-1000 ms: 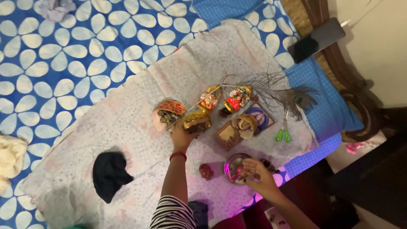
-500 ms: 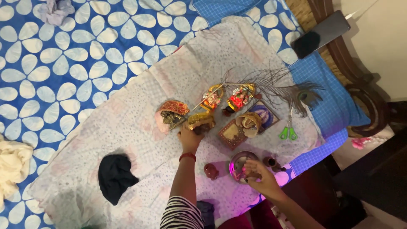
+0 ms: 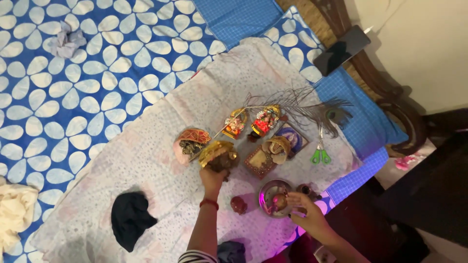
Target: The recorder cleans a home shrine cabinet and then arranges several religious figurines and decorative items within it.
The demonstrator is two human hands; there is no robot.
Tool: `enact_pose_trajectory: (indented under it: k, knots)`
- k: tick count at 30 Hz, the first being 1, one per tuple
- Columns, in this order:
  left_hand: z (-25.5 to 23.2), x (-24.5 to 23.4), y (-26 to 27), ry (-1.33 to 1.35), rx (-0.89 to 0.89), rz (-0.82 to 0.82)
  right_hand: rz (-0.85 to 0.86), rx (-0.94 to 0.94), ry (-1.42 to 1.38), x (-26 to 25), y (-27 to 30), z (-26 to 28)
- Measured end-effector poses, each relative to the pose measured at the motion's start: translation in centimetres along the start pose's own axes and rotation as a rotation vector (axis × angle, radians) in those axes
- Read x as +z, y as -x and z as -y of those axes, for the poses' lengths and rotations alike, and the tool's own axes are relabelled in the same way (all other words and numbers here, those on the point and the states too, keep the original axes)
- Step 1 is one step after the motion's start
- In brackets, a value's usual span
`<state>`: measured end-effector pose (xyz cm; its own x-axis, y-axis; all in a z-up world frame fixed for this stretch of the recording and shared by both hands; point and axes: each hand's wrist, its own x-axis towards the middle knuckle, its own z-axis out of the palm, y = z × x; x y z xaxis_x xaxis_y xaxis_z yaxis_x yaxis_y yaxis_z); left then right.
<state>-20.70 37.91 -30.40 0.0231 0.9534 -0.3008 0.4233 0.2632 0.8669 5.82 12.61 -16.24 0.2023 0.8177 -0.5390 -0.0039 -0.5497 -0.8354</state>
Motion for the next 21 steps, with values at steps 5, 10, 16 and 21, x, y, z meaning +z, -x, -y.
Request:
enact_pose_trajectory:
  k: [5, 10, 16, 21]
  knots:
    - [-4.0, -4.0, 6.9, 0.267, 0.055, 0.122, 0.008, -0.100, 0.060, 0.6, 0.9, 0.5]
    - [-10.0, -6.5, 16.4, 0.596, 0.022, 0.303, 0.078, -0.113, 0.021, 1.7, 2.2, 5.2]
    - [-17.8, -4.9, 28.0, 0.412, -0.147, 0.563, 0.244, -0.474, 0.294, -1.5, 7.5, 6.6]
    - [-26.1, -1.7, 35.5, 0.298, 0.099, 0.824, 0.196, -0.119, -0.007, -7.1, 18.6, 6.7]
